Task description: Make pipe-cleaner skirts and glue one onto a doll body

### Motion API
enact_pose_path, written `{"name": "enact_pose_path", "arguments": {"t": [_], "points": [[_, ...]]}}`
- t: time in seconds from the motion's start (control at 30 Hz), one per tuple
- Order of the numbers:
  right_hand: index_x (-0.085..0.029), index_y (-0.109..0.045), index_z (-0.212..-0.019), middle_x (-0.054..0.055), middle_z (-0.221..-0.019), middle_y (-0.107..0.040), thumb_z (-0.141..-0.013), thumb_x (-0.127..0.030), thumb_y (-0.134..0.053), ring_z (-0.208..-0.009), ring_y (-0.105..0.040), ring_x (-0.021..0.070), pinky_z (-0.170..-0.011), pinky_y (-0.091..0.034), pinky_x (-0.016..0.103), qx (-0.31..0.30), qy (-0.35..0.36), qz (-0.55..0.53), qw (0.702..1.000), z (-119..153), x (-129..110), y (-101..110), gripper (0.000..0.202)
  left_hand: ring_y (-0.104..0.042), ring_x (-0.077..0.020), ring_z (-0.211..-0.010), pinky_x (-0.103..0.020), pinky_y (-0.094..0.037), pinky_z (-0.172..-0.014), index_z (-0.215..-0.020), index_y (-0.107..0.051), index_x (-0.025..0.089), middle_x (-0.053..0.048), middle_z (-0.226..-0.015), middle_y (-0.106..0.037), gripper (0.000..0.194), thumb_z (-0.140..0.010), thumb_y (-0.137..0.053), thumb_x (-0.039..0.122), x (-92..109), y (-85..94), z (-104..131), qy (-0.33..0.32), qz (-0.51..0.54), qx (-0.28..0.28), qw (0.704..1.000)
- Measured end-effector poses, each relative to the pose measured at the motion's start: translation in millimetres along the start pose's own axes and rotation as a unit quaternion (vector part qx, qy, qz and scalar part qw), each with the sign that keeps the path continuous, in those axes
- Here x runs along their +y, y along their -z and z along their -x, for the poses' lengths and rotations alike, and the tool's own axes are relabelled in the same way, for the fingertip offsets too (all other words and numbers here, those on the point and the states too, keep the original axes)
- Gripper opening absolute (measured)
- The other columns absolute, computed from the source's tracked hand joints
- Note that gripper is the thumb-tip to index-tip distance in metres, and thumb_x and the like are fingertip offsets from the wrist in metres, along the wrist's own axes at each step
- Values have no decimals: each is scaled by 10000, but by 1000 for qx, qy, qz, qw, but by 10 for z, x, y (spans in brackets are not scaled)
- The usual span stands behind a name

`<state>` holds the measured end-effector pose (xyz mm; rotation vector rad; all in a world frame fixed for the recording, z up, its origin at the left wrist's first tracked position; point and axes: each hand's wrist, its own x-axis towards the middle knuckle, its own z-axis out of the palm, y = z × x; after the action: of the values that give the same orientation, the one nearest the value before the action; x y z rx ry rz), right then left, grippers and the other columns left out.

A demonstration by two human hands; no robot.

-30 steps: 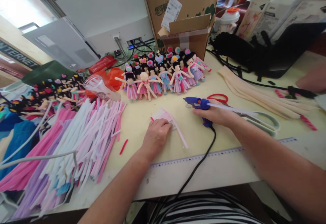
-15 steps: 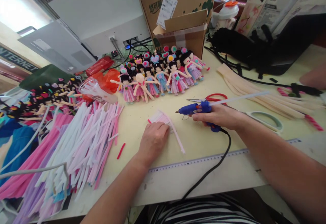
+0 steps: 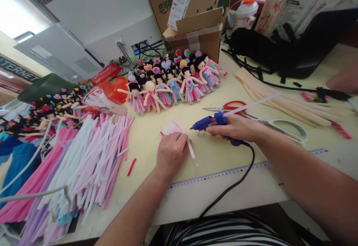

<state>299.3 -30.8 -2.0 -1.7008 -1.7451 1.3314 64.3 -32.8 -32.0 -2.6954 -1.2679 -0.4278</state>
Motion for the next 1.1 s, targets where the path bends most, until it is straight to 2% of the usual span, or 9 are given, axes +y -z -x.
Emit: {"name": "enact_pose_path", "arguments": {"t": [0.23, 0.37, 0.53, 0.67, 0.93, 1.1], "points": [[-184, -649, -781, -23, -558, -529, -777, -510, -585, -470, -504, 94, -379, -396, 186, -15, 17, -36, 999, 19, -36, -17, 332, -616, -165, -738, -296, -452, -686, -953, -594, 192, -43, -855, -700, 224, -949, -381, 264, -16, -24, 109, 49, 77, 19, 996], [-190, -644, -756, -27, -555, -525, -764, -484, -598, -467, -498, 91, -376, -398, 186, -13, 28, -50, 998, 33, -70, -40, 298, -626, -156, -740, -278, -467, -683, -936, -598, 204, -26, -841, -694, 197, -939, -420, 286, -30, -50, 118, 86, 117, 22, 989], [-193, -593, -681, -33, -546, -501, -772, -466, -580, -451, -477, 78, -361, -381, 176, -23, 31, -48, 998, 22, -103, -72, 289, -631, -157, -862, -283, -491, -788, -908, -596, 198, -50, -910, -675, 168, -931, -438, 251, -38, -55, 94, 73, 198, 48, 976], [-192, -576, -672, -24, -567, -519, -770, -493, -576, -480, -494, 85, -379, -391, 177, -14, 18, -42, 999, 4, -104, -93, 316, -632, -169, -901, -298, -492, -817, -900, -604, 192, -62, -942, -687, 155, -919, -457, 237, -34, -64, 81, 75, 186, 63, 978], [-185, -545, -655, -31, -561, -499, -783, -514, -556, -486, -479, 82, -400, -379, 179, -23, 13, -30, 999, -1, -128, -117, 354, -645, -168, -827, -278, -496, -749, -921, -625, 194, -37, -884, -706, 173, -918, -468, 265, -28, -80, 76, 114, 161, 35, 980], [-189, -557, -682, -40, -550, -483, -786, -515, -547, -457, -457, 80, -395, -372, 188, -24, 7, -23, 999, -2, -150, -134, 342, -653, -173, -832, -290, -508, -758, -918, -636, 193, -47, -896, -714, 172, -912, -477, 258, -47, -94, 60, 95, 166, 48, 980]]}}
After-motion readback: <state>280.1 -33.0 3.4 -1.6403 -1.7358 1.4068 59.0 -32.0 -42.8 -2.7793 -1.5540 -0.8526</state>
